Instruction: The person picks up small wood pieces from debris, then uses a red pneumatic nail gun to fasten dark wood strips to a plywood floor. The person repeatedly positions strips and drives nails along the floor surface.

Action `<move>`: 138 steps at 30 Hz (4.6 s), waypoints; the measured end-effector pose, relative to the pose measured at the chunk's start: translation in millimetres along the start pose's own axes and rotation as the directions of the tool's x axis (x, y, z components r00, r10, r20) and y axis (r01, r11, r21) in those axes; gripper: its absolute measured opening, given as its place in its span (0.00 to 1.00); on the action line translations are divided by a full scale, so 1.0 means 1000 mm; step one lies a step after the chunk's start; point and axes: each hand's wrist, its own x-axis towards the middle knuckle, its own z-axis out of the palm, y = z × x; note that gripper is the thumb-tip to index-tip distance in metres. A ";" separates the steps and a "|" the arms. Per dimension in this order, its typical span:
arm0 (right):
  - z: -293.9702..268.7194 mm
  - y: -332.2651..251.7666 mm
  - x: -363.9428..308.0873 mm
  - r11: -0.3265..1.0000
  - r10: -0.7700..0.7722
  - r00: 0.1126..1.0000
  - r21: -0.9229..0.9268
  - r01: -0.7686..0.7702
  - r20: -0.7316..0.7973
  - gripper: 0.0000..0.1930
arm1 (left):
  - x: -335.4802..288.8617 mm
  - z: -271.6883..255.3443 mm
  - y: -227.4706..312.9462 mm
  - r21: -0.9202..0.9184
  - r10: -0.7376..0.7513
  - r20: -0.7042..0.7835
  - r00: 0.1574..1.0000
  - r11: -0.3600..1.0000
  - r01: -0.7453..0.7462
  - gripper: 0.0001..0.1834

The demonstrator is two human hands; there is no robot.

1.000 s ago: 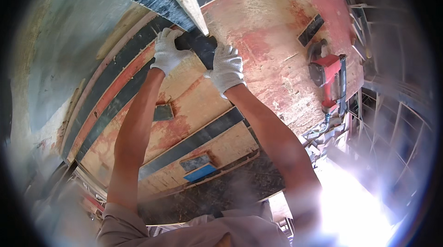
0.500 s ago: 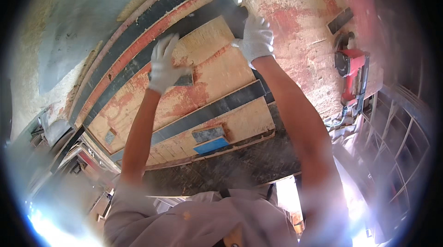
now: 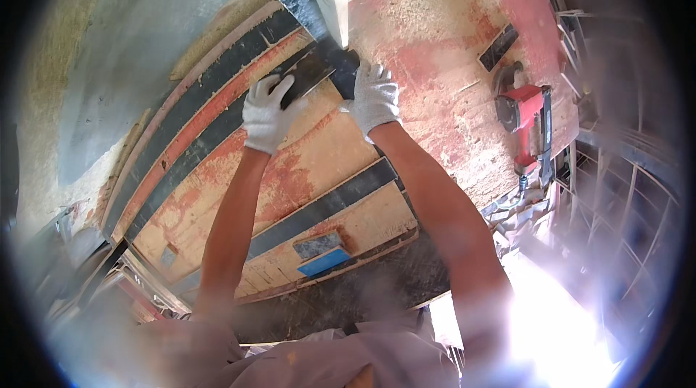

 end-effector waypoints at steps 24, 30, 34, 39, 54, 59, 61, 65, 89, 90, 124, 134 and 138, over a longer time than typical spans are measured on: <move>0.010 0.007 0.000 0.996 -0.053 0.993 0.060 0.060 -0.102 0.57 | 0.045 0.049 -0.012 0.005 0.075 -0.095 0.993 0.997 -0.075 0.39; 0.007 0.002 -0.001 0.999 -0.025 0.998 0.041 0.028 -0.063 0.57 | 0.051 0.053 -0.024 -0.010 0.132 -0.042 0.990 0.991 -0.133 0.39; 0.008 0.000 -0.001 0.999 -0.026 0.998 0.027 0.027 -0.055 0.57 | 0.050 0.055 -0.027 -0.030 0.117 -0.059 0.991 0.992 -0.119 0.43; 0.010 0.004 0.000 0.999 -0.024 0.998 0.025 0.025 -0.050 0.57 | 0.061 0.048 -0.006 0.062 -0.082 0.095 0.992 0.995 0.076 0.44; 0.011 0.004 0.002 0.997 -0.016 0.998 0.071 0.021 -0.065 0.56 | 0.068 0.047 0.011 0.049 -0.259 0.118 0.959 0.966 0.255 0.41; 0.007 0.006 0.000 0.999 -0.029 0.994 0.031 0.033 -0.104 0.53 | 0.081 0.048 0.021 0.001 -0.386 0.114 0.915 0.921 0.389 0.36; -0.010 0.009 -0.001 0.993 -0.043 0.999 0.108 0.044 -0.013 0.51 | 0.079 0.052 0.022 -0.012 -0.400 0.114 0.909 0.915 0.404 0.30; -0.043 0.063 -0.034 0.937 -0.017 0.997 0.345 0.043 -0.078 0.46 | 0.082 0.054 0.017 0.003 -0.405 0.083 0.911 0.914 0.406 0.29; -0.152 0.318 -0.136 0.467 0.514 0.791 0.666 -0.582 0.332 0.08 | 0.074 0.049 0.019 -0.009 -0.418 0.044 0.907 0.908 0.419 0.27; -0.159 0.298 -0.151 0.432 0.514 0.787 0.690 -0.581 0.341 0.09 | 0.078 0.047 0.022 0.002 -0.416 0.055 0.908 0.909 0.417 0.27; -0.074 0.037 -0.036 0.862 -0.232 0.969 0.478 0.167 0.079 0.22 | 0.077 0.063 0.016 -0.029 -0.436 -0.018 0.900 0.900 0.436 0.17; -0.097 0.016 -0.027 0.913 -0.270 0.962 0.326 0.244 0.034 0.30 | 0.050 0.037 -0.007 -0.171 -0.308 -0.017 0.951 0.938 0.301 0.44; -0.105 0.020 -0.027 0.910 -0.271 0.954 0.357 0.211 0.126 0.37 | 0.003 -0.014 -0.059 -0.057 -0.209 0.074 0.975 0.975 0.213 0.49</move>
